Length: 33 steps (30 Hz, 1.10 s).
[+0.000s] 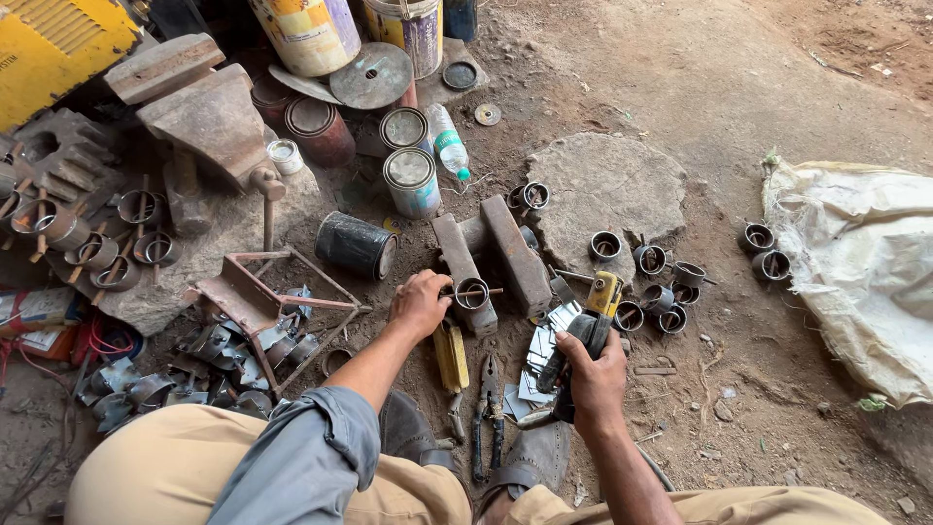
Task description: The person welds small metal rings using a handheld welding torch, creating bright sparks. They pick up rings from a pile, place them on a metal block, weld them, and then set them aside. The person also uses pliers to handle the metal pieces.
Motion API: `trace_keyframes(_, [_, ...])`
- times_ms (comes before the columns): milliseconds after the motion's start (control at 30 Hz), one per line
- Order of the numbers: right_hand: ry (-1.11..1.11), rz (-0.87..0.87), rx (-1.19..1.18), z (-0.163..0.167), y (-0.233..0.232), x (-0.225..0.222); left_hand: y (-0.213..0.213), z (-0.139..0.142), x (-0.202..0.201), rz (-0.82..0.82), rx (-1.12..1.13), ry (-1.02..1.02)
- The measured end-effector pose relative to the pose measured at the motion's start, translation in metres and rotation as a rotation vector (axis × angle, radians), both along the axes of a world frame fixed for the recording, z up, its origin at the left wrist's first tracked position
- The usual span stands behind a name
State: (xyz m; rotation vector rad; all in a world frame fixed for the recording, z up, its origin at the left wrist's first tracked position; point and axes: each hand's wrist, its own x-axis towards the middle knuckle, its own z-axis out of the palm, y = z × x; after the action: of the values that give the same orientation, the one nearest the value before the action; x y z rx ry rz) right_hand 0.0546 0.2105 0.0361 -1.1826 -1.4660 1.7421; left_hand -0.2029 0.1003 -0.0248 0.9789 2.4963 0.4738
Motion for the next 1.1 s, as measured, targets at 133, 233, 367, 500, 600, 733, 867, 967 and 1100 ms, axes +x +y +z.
trace_keyframes(133, [-0.022,0.009,0.038,-0.001,-0.001,-0.001,0.000,-0.006,-0.002,-0.035,0.011,0.048])
trace_keyframes(233, [-0.038,0.010,0.025,-0.003,0.000,-0.001,0.000,-0.011,-0.003,-0.059,0.030,0.077])
trace_keyframes(367, [-0.029,0.018,0.020,-0.006,0.000,-0.001,-0.001,-0.011,-0.005,-0.081,0.070,0.102])
trace_keyframes(500, [-0.051,0.027,0.043,-0.009,0.000,-0.001,0.000,-0.011,-0.010,-0.155,0.077,0.146])
trace_keyframes(600, [-0.051,0.027,0.033,-0.011,0.000,-0.001,0.001,-0.014,-0.013,-0.223,0.151,0.230])
trace_keyframes(733, [-0.039,0.022,0.018,-0.011,0.001,-0.002,0.004,-0.017,-0.019,-0.275,0.178,0.242])
trace_keyframes(867, [-0.065,0.038,0.028,-0.011,0.000,-0.004,0.006,-0.017,-0.020,-0.312,0.191,0.278])
trace_keyframes(967, [-0.069,0.047,0.031,-0.010,-0.001,-0.003,0.005,-0.016,-0.021,-0.331,0.160,0.264])
trace_keyframes(1100, [-0.082,0.032,0.014,-0.009,-0.003,-0.004,0.003,-0.016,-0.022,-0.309,0.191,0.253])
